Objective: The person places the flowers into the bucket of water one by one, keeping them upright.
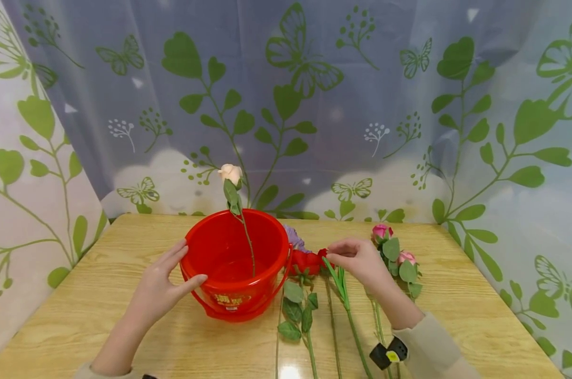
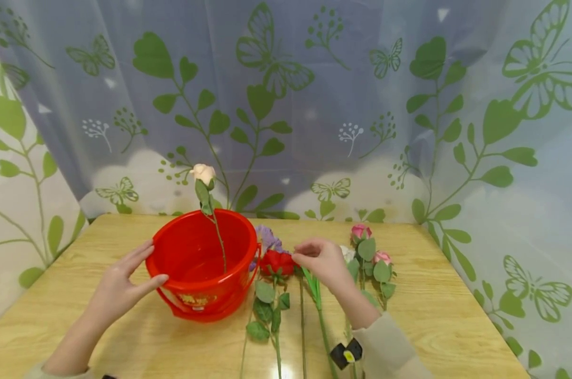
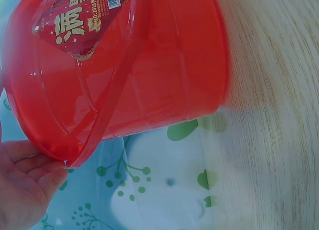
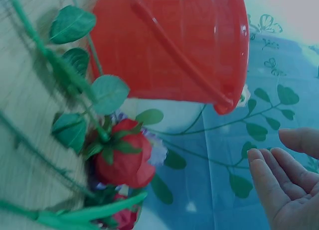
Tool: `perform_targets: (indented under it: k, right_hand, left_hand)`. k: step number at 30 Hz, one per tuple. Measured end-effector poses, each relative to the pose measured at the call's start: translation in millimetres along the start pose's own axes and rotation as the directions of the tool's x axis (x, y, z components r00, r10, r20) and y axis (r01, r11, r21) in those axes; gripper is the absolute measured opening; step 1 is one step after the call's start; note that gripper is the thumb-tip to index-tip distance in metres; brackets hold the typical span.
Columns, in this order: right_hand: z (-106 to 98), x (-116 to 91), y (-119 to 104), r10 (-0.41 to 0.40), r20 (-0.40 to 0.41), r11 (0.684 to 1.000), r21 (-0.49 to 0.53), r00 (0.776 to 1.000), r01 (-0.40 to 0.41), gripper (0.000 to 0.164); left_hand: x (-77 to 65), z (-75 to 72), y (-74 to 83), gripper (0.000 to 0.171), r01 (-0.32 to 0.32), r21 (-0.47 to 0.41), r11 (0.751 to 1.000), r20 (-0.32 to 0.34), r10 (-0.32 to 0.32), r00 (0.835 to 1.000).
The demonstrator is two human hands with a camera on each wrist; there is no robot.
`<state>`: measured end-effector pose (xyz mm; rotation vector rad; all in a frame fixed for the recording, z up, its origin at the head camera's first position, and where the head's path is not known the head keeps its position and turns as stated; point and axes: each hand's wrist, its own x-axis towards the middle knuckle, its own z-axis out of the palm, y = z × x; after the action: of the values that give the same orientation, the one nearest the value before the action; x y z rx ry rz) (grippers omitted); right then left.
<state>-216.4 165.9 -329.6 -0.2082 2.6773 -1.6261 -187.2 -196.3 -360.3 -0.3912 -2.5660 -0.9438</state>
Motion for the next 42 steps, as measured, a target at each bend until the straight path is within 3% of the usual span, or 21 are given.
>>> perform_targets:
  k: [9, 20, 31, 42]
  right_hand:
    - [-16.7, -11.3, 21.5, 0.007, -0.027, 1.0, 0.013, 1.0, -0.007, 0.024]
    - [-36.0, -24.9, 47.8, 0.0, -0.088, 0.999, -0.042, 0.996, -0.003, 0.021]
    - [-54.6, -36.9, 62.4, 0.085, -0.094, 0.991, -0.098, 0.992, -0.094, 0.028]
    - [-75.3, -47.1, 83.7, 0.095, -0.126, 0.986, -0.125, 0.988, -0.11, 0.033]
  left_hand:
    - [0.1, -0.2, -0.3, 0.072, 0.004, 0.0, 1.0, 0.005, -0.004, 1.0]
    - [0.6, 0.4, 0.9, 0.072, -0.001, -0.003, 1.0, 0.007, 0.002, 1.0]
    - [-0.6, 0.1, 1.7, 0.071, 0.003, -0.007, 1.0, 0.001, -0.003, 1.0]
    - [-0.2, -0.1, 1.1, 0.071, -0.007, -0.007, 1.0, -0.007, 0.007, 1.0]
